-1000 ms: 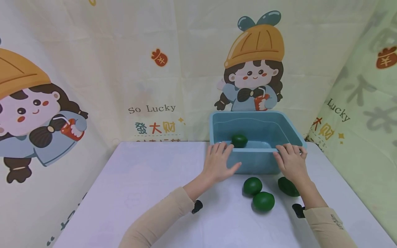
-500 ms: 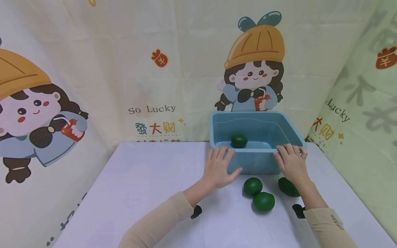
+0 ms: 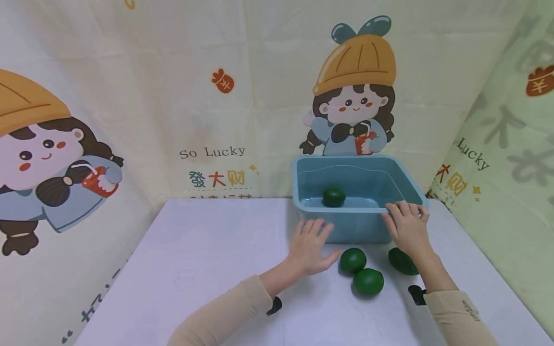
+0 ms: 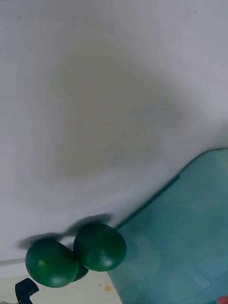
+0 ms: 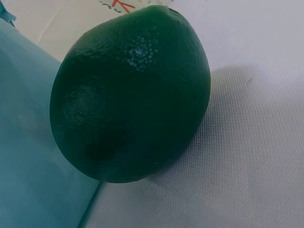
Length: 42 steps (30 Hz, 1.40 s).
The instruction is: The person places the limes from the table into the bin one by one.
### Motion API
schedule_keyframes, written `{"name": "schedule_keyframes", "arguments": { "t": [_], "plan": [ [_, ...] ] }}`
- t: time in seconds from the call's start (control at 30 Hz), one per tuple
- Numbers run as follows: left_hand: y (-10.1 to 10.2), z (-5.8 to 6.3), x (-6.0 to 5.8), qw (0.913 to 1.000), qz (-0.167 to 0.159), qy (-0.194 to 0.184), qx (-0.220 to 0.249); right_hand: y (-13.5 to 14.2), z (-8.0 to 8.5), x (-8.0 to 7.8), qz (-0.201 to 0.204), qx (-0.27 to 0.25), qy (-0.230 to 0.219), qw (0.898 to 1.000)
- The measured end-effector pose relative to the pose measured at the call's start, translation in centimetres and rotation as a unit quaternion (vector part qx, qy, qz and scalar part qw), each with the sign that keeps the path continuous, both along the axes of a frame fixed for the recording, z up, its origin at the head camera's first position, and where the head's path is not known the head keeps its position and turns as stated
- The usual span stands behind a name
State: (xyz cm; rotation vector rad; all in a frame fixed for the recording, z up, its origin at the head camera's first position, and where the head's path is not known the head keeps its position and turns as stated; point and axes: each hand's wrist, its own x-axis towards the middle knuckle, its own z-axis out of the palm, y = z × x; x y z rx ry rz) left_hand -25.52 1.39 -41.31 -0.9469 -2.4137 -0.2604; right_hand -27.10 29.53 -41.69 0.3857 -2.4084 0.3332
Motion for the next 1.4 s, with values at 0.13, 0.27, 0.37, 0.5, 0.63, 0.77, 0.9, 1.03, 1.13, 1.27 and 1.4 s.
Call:
{"name": "schedule_keyframes", "arguments": {
  "t": [0.13,0.27,0.37,0.5,0.63,0.77,0.9,1.03,1.13,1.27,1.4],
  "plan": [
    [0.2,-0.6,0.2,0.9998,0.002,-0.013,-0.017,0.0,-0.1,-0.1,0.002,-0.001,0.002,1.0],
    [0.5,-1.1,0.3,0.9992,0.005,-0.028,-0.029,0.1,-0.1,-0.2,0.003,-0.001,0.001,1.0],
    [0.7,-1.4,0.3,0.9987,0.007,-0.035,-0.035,0.1,-0.2,-0.2,0.004,-0.001,0.005,1.0],
    [1.0,-1.7,0.4,0.9981,0.008,-0.044,-0.041,0.1,-0.2,-0.2,0.005,-0.002,0.011,1.0],
    [1.3,-2.2,0.4,0.9977,0.008,-0.051,-0.045,0.1,-0.2,-0.2,0.005,-0.003,0.014,1.0],
    [1.6,-2.5,0.3,0.9975,0.008,-0.051,-0.048,0.0,-0.1,-0.1,0.006,-0.002,0.018,1.0],
    [2.0,-2.7,0.4,0.9963,0.007,-0.059,-0.062,-0.1,0.0,-0.1,0.005,-0.003,0.014,1.0],
    [2.3,-2.9,0.5,0.9942,0.01,-0.072,-0.079,0.0,-0.1,-0.1,0.004,-0.002,0.014,1.0],
    [2.6,-3.0,0.6,0.993,0.014,-0.076,-0.089,0.0,-0.1,-0.2,0.006,-0.002,0.019,1.0],
    [2.8,-3.2,0.8,0.9923,0.017,-0.078,-0.095,0.0,-0.2,-0.2,0.006,-0.003,0.023,1.0],
    [3.0,-3.4,0.8,0.9916,0.021,-0.08,-0.099,0.0,-0.2,-0.2,0.004,-0.003,0.022,1.0]
  ]
}}
